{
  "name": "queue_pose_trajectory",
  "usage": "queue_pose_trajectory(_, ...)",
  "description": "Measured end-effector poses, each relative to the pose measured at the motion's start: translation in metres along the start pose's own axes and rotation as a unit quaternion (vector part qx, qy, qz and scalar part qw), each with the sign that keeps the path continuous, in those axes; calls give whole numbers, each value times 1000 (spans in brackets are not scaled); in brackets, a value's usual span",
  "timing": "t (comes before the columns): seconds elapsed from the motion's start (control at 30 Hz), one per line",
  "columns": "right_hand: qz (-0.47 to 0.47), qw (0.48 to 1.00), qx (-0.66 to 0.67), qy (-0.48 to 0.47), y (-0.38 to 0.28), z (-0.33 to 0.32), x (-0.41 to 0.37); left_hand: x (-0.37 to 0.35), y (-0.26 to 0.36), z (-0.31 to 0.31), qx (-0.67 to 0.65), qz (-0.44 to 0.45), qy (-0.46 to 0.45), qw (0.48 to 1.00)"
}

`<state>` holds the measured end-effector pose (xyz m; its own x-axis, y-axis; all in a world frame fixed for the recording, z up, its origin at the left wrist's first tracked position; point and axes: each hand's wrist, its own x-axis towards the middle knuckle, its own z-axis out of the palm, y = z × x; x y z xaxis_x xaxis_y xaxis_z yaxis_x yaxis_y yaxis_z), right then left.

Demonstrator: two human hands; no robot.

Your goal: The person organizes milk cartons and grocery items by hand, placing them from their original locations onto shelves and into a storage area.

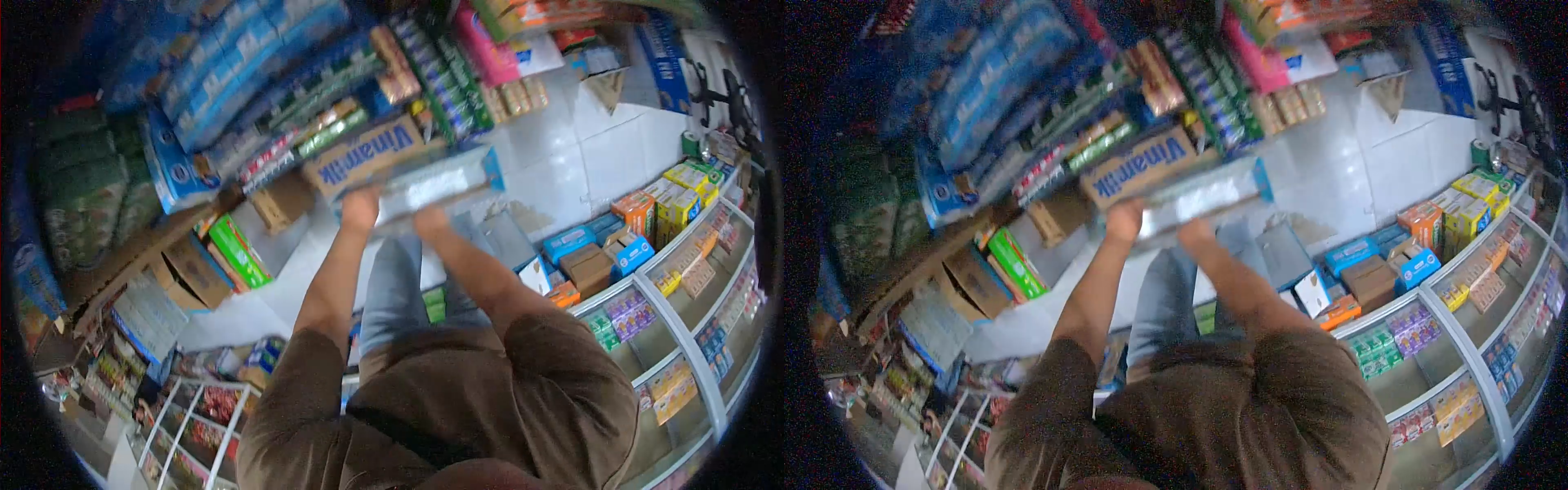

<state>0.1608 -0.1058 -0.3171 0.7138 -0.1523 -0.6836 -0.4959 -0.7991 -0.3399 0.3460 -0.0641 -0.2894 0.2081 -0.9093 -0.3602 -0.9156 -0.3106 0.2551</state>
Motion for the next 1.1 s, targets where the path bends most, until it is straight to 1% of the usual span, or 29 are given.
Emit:
queue_pose_trajectory(0.03, 77, 996, 45, -25, 9, 13, 16, 6, 10, 0, -57, -6, 50, 997)
queue_pose_trajectory(0.07, 55, 995, 51, -60, 18, 4, 20, 9, 20, -5, -109, -13, 107, 988)
queue_pose_trajectory(0.1, 60, 998, 8, -17, 19, 55, 39, 5, 31, -9, -138, -44, 81, 986)
queue_pose_trajectory(0.13, 42, 996, 28, -69, 22, 51, 36, -2, 41, -12, -167, -75, 55, 982)
queue_pose_trajectory(0.17, 26, 991, 46, -122, 27, 33, 25, -13, 43, -10, -198, -107, 31, 974)
queue_pose_trajectory(0.23, -13, 992, 86, -96, 46, 6, 9, -46, 34, 4, -232, -126, 20, 964)
queue_pose_trajectory(0.27, -28, 991, 103, -84, 58, 3, 6, -64, 30, 15, -253, -134, 17, 958)
queue_pose_trajectory(0.3, -1, 974, 209, -93, 73, 15, 22, -85, 17, 37, -254, -100, 0, 962)
queue_pose_trajectory(0.33, 28, 945, 311, -99, 83, 19, 35, -100, 14, 43, -234, -110, -26, 966)
queue_pose_trajectory(0.37, 66, 961, 266, -23, 90, 25, 40, -116, 11, 47, -210, -122, -51, 969)
queue_pose_trajectory(0.4, 50, 978, 199, -41, 94, 16, 40, -131, 10, 52, -185, -135, -76, 970)
queue_pose_trajectory(0.43, 30, 989, 131, -58, 96, 1, 38, -144, 13, 64, -173, -129, -89, 972)
queue_pose_trajectory(0.47, 8, 995, 65, -72, 96, -3, 41, -148, 19, 63, -186, -146, -97, 967)
queue_pose_trajectory(0.5, -21, 999, 34, 20, 100, 17, 48, -147, 30, 57, -199, -164, -105, 960)
queue_pose_trajectory(0.53, -52, 992, 7, 114, 107, 50, 60, -147, 37, 57, -209, -184, -110, 954)
queue_pose_trajectory(0.6, -66, 978, -17, 199, 104, 66, 82, -150, 51, 68, -172, -217, -84, 957)
queue_pose_trajectory(0.67, -34, 985, -13, 169, 104, 79, 91, -159, 58, 75, -146, -230, -77, 959)
queue_pose_trajectory(0.73, -26, 989, -6, 144, 103, 77, 92, -149, 61, 80, -130, -221, -71, 964)
queue_pose_trajectory(0.83, -24, 992, -1, 120, 100, 76, 93, -135, 57, 78, -165, -132, -85, 974)
queue_pose_trajectory(0.93, -33, 995, 10, 96, 100, 77, 93, -125, 58, 82, -122, -110, -123, 979)
queue_pose_trajectory(1.1, -67, 996, 34, 43, 110, 81, 94, -119, 61, 90, -125, -140, -130, 974)
